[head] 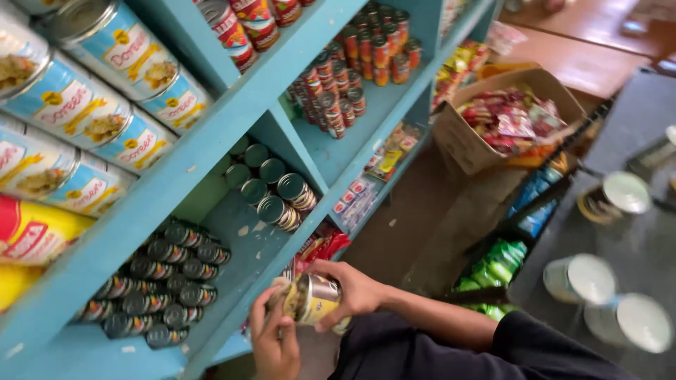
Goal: Wiping canned goods with a cloth and organizing them on shelves and a table.
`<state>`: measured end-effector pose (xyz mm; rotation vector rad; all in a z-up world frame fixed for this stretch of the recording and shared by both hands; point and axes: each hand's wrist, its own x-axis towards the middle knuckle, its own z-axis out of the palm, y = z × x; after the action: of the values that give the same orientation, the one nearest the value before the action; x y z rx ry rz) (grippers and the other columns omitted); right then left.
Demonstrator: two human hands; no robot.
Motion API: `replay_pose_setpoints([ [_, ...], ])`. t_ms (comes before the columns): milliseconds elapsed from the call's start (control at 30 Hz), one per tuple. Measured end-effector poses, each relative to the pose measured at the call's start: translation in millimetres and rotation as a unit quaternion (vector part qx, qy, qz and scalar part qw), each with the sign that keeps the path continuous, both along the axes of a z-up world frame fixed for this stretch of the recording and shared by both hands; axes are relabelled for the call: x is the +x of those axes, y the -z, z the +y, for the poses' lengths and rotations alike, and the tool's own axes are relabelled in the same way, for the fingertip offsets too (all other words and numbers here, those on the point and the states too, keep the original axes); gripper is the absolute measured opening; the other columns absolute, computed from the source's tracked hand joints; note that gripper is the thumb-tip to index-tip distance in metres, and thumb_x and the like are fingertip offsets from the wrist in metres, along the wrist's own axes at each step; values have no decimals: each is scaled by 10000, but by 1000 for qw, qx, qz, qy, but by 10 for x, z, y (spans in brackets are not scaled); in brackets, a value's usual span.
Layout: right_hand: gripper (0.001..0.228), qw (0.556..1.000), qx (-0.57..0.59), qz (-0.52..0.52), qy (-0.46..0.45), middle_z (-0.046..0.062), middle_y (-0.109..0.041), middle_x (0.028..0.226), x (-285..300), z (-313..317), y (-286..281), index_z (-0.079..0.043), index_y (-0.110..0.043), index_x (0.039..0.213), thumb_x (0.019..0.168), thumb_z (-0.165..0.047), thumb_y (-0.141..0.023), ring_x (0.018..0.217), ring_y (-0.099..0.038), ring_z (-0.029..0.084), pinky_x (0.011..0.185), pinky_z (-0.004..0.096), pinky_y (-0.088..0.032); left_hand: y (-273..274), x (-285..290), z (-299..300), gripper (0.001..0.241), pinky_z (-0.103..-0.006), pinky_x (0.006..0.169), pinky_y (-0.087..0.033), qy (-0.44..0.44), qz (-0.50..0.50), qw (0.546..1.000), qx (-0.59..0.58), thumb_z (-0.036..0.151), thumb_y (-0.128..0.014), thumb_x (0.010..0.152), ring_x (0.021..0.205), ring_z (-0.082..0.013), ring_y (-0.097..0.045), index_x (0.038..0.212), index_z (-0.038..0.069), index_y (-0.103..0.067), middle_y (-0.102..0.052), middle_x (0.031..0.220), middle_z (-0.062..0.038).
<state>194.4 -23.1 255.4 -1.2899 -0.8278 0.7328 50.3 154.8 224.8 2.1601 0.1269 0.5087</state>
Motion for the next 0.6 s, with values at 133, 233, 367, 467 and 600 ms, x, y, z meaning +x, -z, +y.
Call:
replay_pose_setpoints([
  [133, 637, 999, -34, 11, -27, 55, -673, 1010, 168, -34, 123, -43, -618, 1137, 573, -152, -895, 856, -628, 181, 821, 320, -544, -98, -102, -317, 408, -406, 1033, -457, -108, -16, 994, 22, 310, -544, 974, 1165, -307, -561, 1105, -31, -725, -595, 1335, -156],
  [233, 630, 995, -28, 11, -92, 33, -648, 1018, 244, -34, 227, -53, -622, 1127, 571, -140, -904, 884, -581, 161, 849, 304, -518, -83, -156, -493, 480, -380, 1023, -483, -83, -37, 992, -87, 340, -537, 974, 1171, -307, -597, 1135, -73, -719, -522, 1422, -218],
  [367, 587, 978, -32, -12, -204, 28, -660, 923, 121, -84, 65, -65, -578, 1082, 600, -195, -886, 775, -583, 162, 758, 311, -537, -168, -280, -645, 563, -456, 1141, -379, -115, 14, 993, -32, 454, -468, 1000, 1387, -363, -465, 1285, 16, -678, -383, 1586, -211],
  [467, 599, 982, -11, -34, -185, 25, -660, 915, 70, -22, 231, -64, -605, 1076, 580, -213, -905, 766, -571, 158, 752, 310, -533, -167, -353, -616, 375, -432, 1081, -405, -203, 66, 977, 12, 339, -485, 953, 1300, -334, -516, 1121, 56, -663, -499, 1494, -148],
  [600, 690, 990, 33, 6, -136, 42, -675, 1024, -83, 136, 419, -41, -611, 1184, 576, -105, -930, 873, -612, 146, 834, 292, -540, -364, -524, -574, 236, -323, 876, -508, -218, 46, 975, -4, 148, -584, 951, 1049, -259, -639, 1032, -47, -690, -660, 1260, -109],
])
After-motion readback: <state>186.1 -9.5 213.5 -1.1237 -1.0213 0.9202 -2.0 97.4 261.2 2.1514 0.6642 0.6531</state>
